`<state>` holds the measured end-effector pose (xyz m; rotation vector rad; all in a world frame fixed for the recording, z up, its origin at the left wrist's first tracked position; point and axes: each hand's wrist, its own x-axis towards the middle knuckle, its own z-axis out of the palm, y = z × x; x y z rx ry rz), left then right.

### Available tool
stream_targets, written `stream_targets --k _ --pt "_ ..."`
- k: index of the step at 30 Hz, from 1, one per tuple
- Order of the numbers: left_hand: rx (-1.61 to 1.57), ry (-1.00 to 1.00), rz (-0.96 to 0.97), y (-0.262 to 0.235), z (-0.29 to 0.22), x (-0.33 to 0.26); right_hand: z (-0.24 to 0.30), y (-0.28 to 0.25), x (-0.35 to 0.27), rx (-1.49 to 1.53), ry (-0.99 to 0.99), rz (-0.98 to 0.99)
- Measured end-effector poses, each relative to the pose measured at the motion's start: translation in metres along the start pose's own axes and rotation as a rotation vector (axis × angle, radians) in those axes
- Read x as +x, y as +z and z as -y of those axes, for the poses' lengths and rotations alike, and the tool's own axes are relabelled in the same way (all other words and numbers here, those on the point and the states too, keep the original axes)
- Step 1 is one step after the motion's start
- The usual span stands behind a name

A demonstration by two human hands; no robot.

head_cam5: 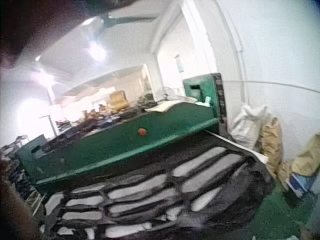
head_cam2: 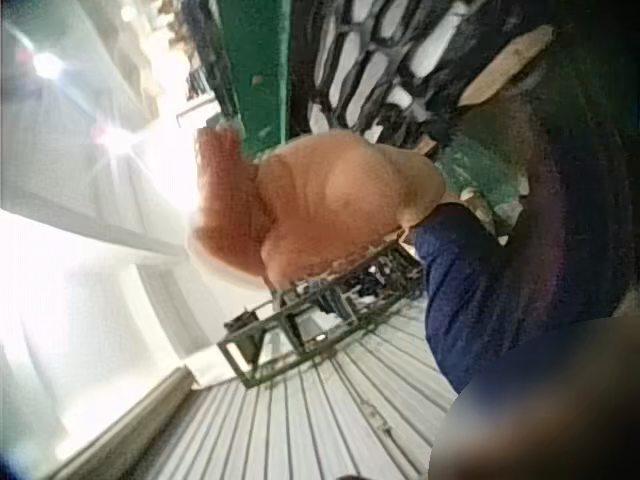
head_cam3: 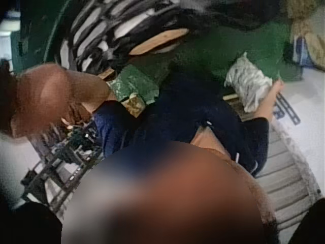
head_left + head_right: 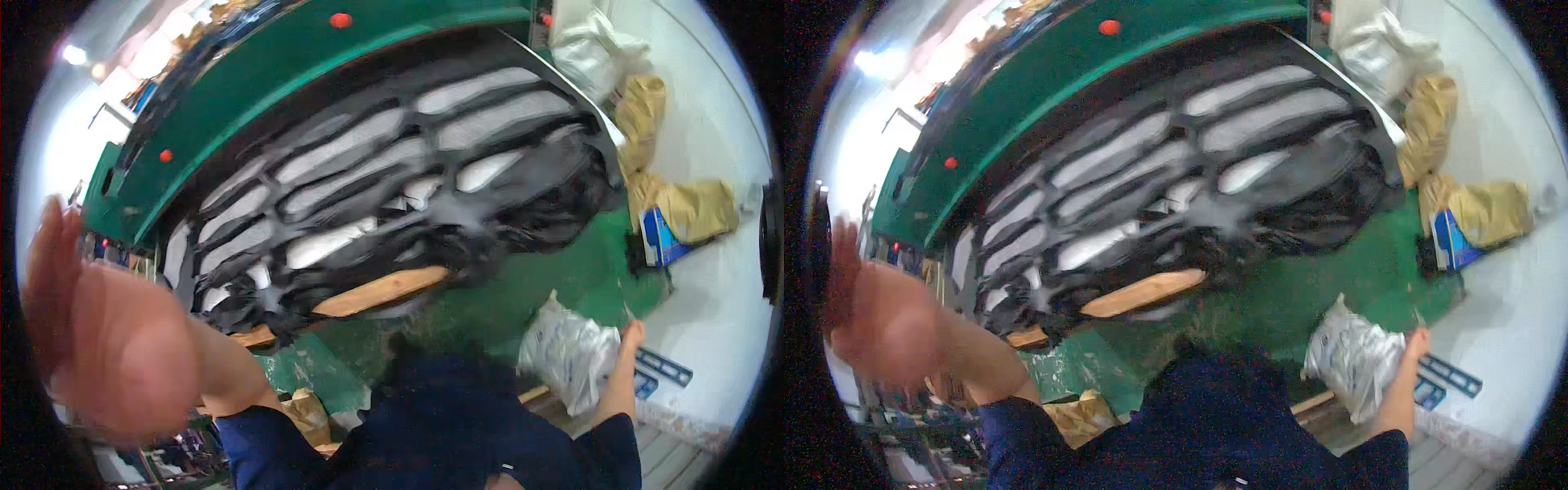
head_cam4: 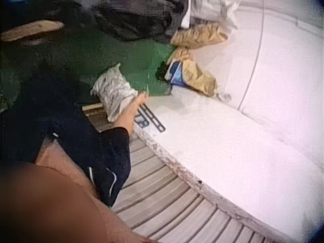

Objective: The person is extracting die-cut material pieces from a large machine sheet and placing them into a collection bag, then uses scissors to trim or separate pieces.

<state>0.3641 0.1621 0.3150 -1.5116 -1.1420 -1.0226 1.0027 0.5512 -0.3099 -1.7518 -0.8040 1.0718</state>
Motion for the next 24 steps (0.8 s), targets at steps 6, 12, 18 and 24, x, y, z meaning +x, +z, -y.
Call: stream_targets --k 6,12,18,24 --pt "-0.666 -1.249 -0.354 -0.025 0.14 -0.135 0.163 0.065 -0.002 0.228 -0.363 0.097" --pt "-0.814 -1.805 -0.215 -0.005 0.25 -0.257 0.351 0.247 -0.207 0.205 -0.594 0.353" --pt "-0.693 -1.987 -0.045 0.062 0.324 -0.308 0.433 0.364 -0.399 -0.04 -1.005 0.79" --pt "-0.677 -2.084 0.022 0.103 0.36 -0.326 0.439 0.425 -0.538 -0.342 -1.448 1.072"
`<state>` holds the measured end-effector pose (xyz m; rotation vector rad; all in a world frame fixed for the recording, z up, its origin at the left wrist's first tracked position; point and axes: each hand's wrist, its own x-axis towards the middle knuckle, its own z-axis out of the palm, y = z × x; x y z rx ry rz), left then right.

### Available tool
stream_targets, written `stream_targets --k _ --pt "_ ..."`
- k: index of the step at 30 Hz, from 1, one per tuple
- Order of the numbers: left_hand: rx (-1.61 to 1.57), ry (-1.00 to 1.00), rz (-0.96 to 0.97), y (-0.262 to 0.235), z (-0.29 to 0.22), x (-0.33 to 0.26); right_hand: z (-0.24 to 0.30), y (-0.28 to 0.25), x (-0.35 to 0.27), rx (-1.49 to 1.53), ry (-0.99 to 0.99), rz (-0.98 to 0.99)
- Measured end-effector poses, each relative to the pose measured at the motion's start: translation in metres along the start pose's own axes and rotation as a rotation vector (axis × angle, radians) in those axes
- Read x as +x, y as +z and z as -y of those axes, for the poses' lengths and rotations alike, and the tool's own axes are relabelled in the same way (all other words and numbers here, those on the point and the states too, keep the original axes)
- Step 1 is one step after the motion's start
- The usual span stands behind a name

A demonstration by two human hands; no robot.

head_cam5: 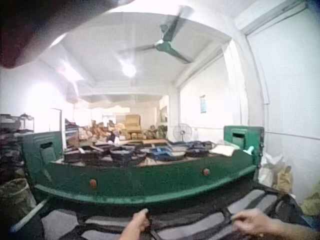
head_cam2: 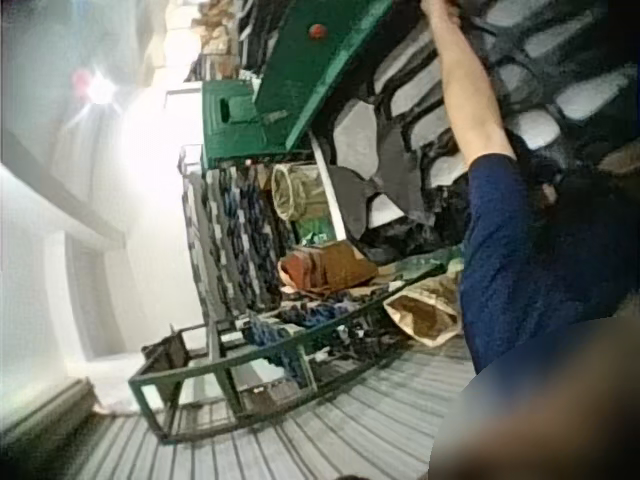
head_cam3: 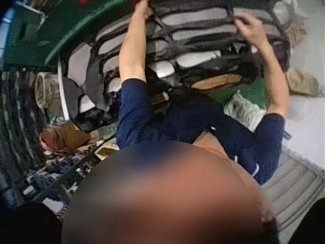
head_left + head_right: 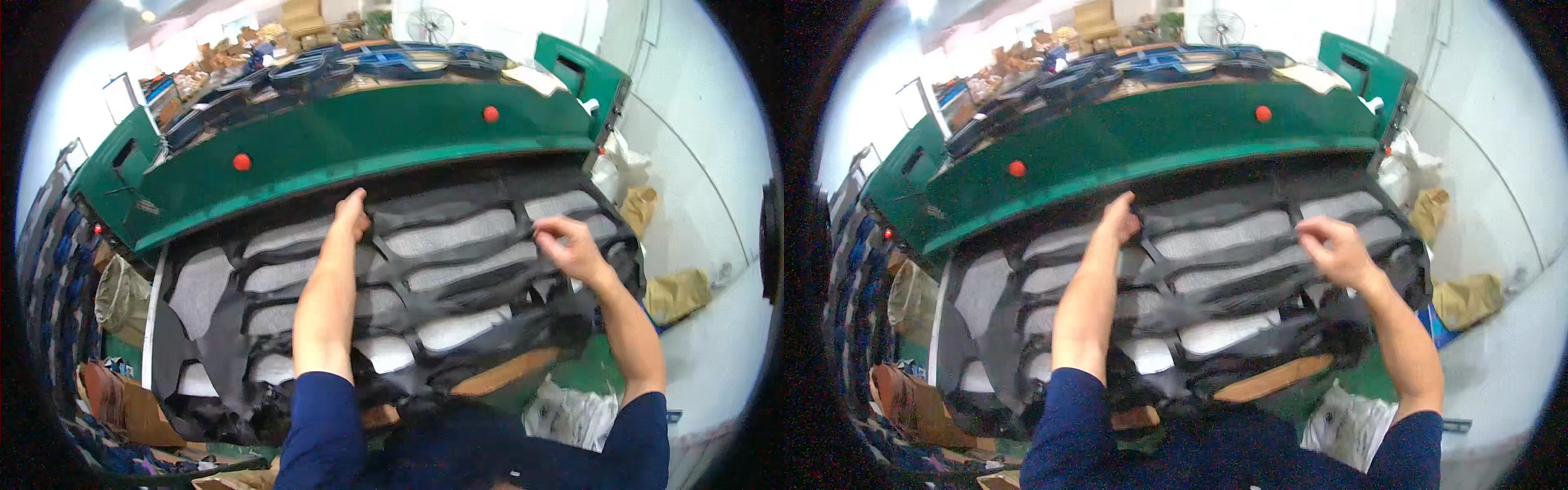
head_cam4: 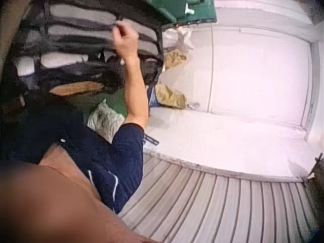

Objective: The person is extracting die-cut material pieces from a large machine sheet and placing them into a collection bag, then uses scissors to trim or separate pieces.

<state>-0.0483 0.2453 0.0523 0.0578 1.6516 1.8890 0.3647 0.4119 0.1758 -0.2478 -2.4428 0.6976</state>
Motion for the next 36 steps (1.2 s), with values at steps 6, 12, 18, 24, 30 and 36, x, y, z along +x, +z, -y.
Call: stream_targets --k 6,12,18,24,30,36 --pt "0.09 -0.253 -0.084 0.027 0.004 0.047 -0.01 0.061 0.035 0.055 -0.182 0.243" --pt "0.009 -0.242 -0.197 -0.024 0.025 0.09 -0.014 0.124 0.096 0.329 -0.323 0.272" --pt "0.059 -0.162 -0.208 0.008 0.017 0.064 -0.048 0.178 0.142 0.318 -0.312 0.262" --pt "-0.111 -0.184 -0.142 0.04 -0.009 0.011 -0.074 0.217 0.18 0.183 -0.213 0.264" --pt "-0.255 -0.155 -0.028 0.008 0.016 0.033 -0.059 0.264 0.19 0.148 -0.036 0.303" --pt "-0.392 -0.077 0.144 0.007 0.022 0.03 -0.05 0.277 0.189 -0.096 -0.033 0.162"
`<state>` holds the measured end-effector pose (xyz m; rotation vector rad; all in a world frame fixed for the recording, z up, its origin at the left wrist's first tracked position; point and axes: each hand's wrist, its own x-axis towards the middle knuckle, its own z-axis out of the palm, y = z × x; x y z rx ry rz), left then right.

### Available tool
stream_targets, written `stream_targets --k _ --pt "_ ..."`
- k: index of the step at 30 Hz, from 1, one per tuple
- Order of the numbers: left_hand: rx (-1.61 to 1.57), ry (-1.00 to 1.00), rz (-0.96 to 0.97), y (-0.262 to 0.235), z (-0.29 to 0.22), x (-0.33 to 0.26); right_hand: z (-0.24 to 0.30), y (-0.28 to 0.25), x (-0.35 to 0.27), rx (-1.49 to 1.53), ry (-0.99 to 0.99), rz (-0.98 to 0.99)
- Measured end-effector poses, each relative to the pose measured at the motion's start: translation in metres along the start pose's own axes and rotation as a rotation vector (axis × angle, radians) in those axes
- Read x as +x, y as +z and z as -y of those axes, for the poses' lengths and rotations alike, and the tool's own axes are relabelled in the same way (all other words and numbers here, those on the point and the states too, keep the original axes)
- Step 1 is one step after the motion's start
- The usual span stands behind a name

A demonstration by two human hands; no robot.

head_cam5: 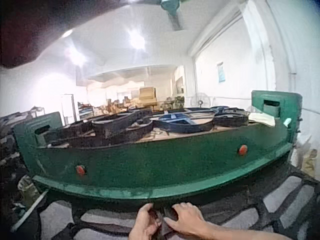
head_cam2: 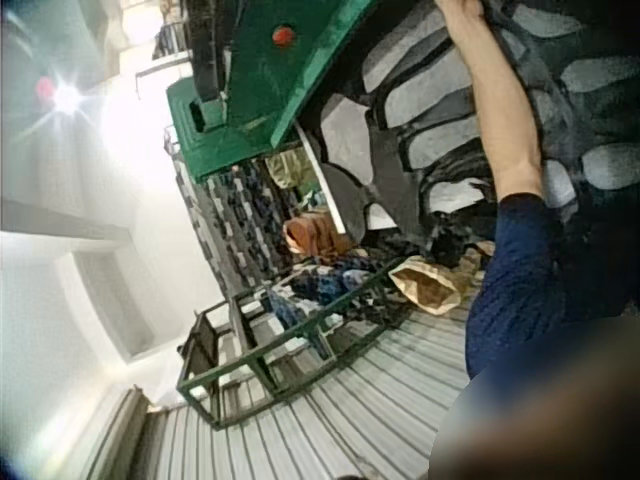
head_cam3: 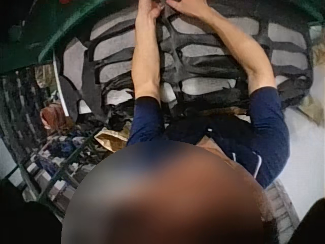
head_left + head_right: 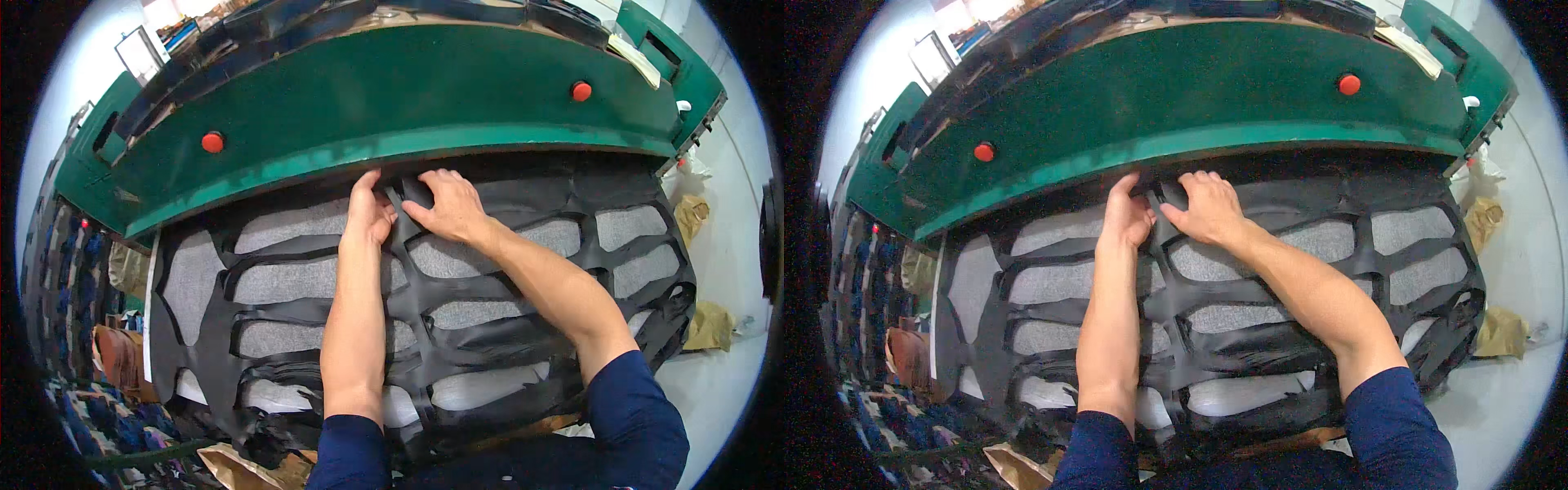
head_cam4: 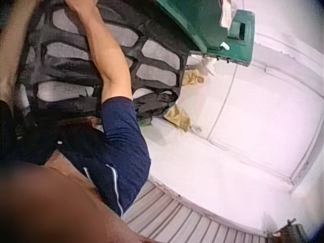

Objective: The person is extracting die-cut material pieces from a large machine sheet and placing them into a collection bag, then uses scissors to trim or separate pieces.

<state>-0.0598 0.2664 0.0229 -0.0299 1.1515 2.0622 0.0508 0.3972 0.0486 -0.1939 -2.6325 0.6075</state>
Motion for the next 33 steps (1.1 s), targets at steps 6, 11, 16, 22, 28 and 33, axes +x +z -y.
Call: stream_targets --k 6,11,16,22,28,33 --pt "-0.193 0.052 -0.02 0.001 0.003 0.002 0.003 0.003 0.011 -0.126 0.02 0.058" --pt "-0.204 0.051 0.031 -0.001 0.006 0.003 0.008 0.002 0.023 -0.285 0.041 0.211" --pt "-0.191 0.043 -0.032 -0.005 0.002 0.002 0.016 0.003 0.026 -0.344 0.125 0.283" --pt "-0.142 0.099 -0.022 0.001 0.002 -0.003 0.013 0.008 0.027 -0.377 0.151 0.226" --pt "-0.201 0.081 -0.038 -0.005 0.004 -0.004 0.013 0.008 0.021 -0.391 0.081 0.165" --pt "-0.203 0.078 -0.024 -0.01 0.007 -0.003 0.0 0.008 0.018 -0.399 0.066 0.052"
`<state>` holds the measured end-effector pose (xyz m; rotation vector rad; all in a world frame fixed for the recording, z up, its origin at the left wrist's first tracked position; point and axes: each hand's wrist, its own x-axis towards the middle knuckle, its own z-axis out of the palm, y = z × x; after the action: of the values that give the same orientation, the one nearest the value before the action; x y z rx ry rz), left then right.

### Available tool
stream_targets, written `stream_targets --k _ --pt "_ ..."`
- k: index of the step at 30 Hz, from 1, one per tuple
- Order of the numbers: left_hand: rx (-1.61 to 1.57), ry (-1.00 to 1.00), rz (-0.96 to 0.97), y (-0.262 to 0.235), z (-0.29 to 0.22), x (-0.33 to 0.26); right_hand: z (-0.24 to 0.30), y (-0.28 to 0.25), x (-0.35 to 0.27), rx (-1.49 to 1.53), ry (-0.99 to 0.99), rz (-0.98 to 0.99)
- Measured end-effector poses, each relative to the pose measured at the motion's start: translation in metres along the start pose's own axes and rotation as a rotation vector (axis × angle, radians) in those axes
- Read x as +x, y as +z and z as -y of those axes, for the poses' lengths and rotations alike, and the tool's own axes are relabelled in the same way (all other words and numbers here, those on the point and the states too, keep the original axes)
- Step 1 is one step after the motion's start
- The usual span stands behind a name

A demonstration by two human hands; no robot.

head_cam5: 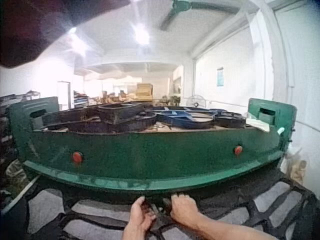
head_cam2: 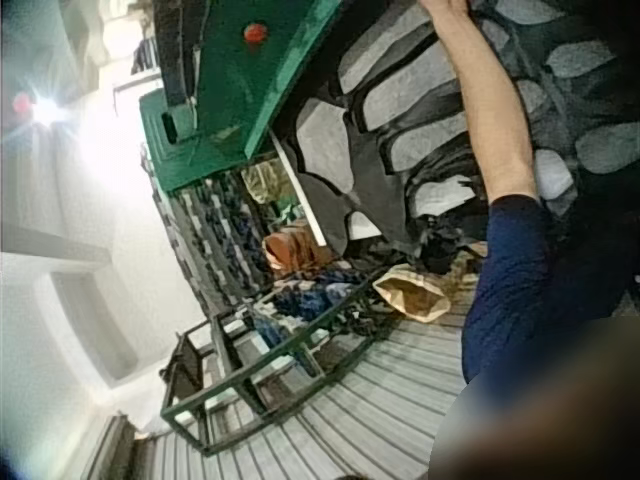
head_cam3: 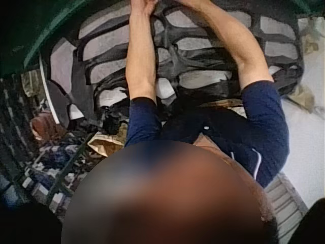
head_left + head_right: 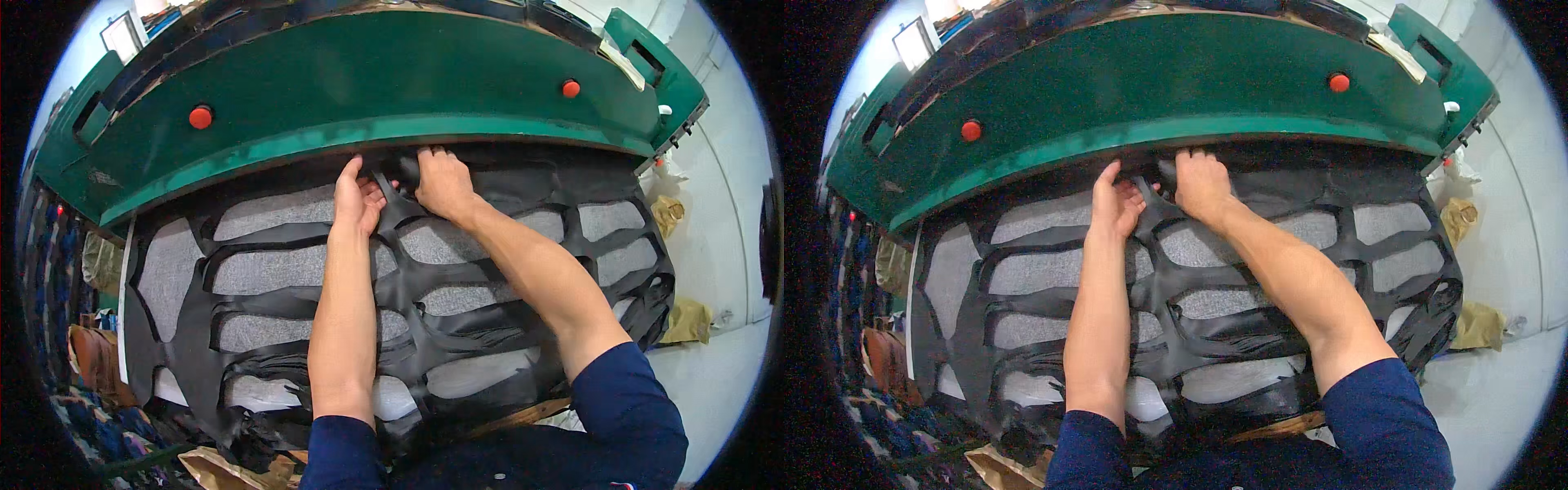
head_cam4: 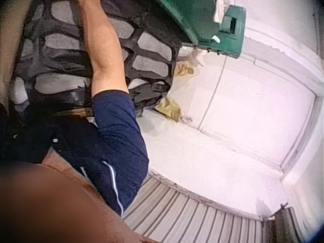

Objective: The person is extracting die-cut material pieces from a large machine sheet and placing them into a collection bag, then uses scissors to trim or separate pieces.

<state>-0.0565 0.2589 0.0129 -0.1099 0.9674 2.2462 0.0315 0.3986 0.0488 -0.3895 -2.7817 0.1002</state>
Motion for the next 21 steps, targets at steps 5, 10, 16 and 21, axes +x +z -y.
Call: stream_targets --k 5,10,16,21 --pt "0.045 0.019 0.009 -0.002 0.001 0.0 -0.012 -0.016 -0.019 0.269 0.185 -0.124" --pt "0.108 0.061 -0.034 0.009 0.002 -0.008 -0.042 -0.035 -0.041 0.66 0.488 -0.311" --pt "1.031 1.029 -0.464 0.023 0.028 -0.009 -0.078 -0.027 -0.052 0.935 0.404 -0.493" --pt "0.722 0.407 0.271 0.053 0.055 -0.031 -0.049 -0.026 -0.05 0.92 0.365 -0.36"
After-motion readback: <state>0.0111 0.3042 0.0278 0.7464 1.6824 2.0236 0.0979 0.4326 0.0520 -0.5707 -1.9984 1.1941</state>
